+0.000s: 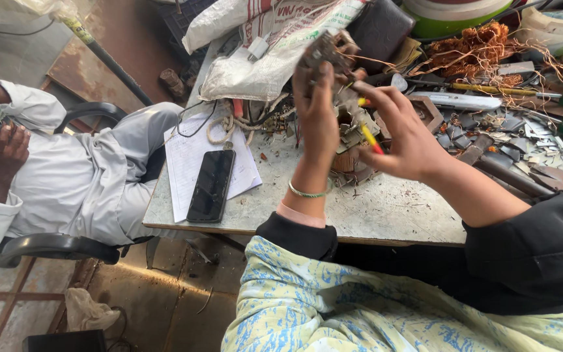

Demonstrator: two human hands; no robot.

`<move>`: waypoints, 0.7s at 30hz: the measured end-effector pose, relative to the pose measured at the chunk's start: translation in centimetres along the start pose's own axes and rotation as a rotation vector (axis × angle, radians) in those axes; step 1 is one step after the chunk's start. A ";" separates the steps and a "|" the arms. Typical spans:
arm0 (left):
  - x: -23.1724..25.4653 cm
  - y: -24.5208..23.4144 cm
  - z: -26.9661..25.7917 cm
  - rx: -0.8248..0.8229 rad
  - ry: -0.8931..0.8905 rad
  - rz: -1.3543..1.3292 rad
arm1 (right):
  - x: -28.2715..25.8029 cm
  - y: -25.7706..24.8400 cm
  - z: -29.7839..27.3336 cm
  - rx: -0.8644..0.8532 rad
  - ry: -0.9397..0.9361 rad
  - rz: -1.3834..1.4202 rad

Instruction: The person uses pliers to strip copper wire from a small electrical component, likely a transformer or motor part. They repeatedly pull and twist the wire to separate it from the metal casing, occasionally adjusting their grip and the component's orientation on the cluttered workbench.

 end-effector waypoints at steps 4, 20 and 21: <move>-0.7 -2.6 0.6 0.073 0.005 -0.032 | 1.4 0.2 0.3 -0.057 0.135 0.077; 0.2 -1.9 0.6 -0.045 0.133 0.090 | 3.6 1.2 0.8 -0.234 0.307 0.350; 0.2 -1.9 0.6 -0.051 0.132 0.126 | 3.8 1.2 0.8 -0.246 0.330 0.370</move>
Point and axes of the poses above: each hand's wrist, its own z-axis towards the middle knuckle, its own y-axis out of the palm, x = y × z, the point moved 10 cm from there along z, towards the middle knuckle, and after that the axes turned 15 degrees about y, right-handed, at the moved point
